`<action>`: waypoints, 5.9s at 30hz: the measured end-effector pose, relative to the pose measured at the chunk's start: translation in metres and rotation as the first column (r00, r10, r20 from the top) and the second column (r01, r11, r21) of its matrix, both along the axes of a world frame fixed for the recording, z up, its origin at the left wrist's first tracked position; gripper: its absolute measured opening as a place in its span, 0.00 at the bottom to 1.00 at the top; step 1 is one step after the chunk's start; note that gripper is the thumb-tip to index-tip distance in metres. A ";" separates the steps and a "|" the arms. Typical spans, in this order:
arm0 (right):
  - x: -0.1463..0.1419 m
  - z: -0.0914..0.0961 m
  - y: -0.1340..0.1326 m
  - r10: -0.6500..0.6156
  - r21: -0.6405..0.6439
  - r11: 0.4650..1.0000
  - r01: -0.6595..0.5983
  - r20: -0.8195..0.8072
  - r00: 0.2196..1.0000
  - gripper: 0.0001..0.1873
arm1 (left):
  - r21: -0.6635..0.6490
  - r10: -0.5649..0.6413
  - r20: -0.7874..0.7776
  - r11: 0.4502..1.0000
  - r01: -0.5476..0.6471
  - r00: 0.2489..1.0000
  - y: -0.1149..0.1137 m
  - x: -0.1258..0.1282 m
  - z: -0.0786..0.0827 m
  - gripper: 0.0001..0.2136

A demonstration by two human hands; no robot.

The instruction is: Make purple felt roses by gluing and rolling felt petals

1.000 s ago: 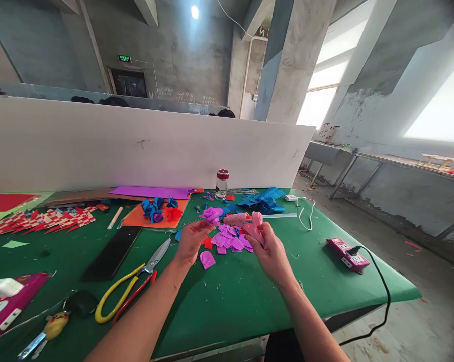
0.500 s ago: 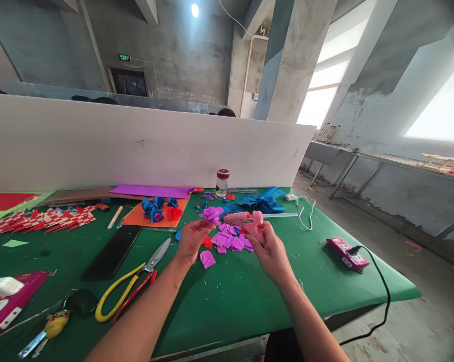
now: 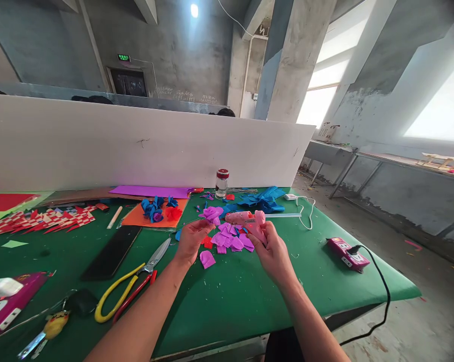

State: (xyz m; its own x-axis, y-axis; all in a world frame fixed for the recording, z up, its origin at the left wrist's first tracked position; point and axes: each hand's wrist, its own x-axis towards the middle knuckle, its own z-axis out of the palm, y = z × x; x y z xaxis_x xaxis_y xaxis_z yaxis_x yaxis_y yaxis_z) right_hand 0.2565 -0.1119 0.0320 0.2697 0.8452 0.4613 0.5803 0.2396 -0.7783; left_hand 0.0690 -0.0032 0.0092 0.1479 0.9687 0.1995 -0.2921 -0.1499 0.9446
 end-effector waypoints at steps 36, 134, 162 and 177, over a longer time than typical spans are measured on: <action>-0.019 -0.012 -0.005 -0.025 0.064 0.998 0.015 0.157 0.987 0.14 | -0.020 -0.002 0.057 1.000 0.003 0.998 0.000 0.001 -0.001 0.08; 0.068 -0.050 -0.013 0.015 -0.177 0.977 -0.119 -0.496 0.868 0.25 | -0.151 -0.049 0.224 0.985 0.084 0.973 0.006 0.002 -0.007 0.11; -0.048 -0.041 0.080 0.161 -0.010 0.979 -0.204 -0.577 0.801 0.17 | -0.070 -0.071 0.103 0.994 0.078 0.992 0.003 -0.001 -0.003 0.09; -0.064 -0.050 0.075 0.134 0.087 0.991 -0.103 -0.544 0.829 0.15 | 0.012 -0.022 -0.071 1.000 0.023 0.997 0.000 0.003 -0.001 0.08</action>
State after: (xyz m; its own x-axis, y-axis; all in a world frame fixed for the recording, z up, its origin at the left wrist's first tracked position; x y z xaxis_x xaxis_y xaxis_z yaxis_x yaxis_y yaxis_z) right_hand 0.1922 -0.0366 -0.0175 0.3902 0.8663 0.3119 0.0277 0.3275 -0.9444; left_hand 0.0721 -0.0035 0.0086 0.1838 0.9624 0.1998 -0.2278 -0.1560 0.9611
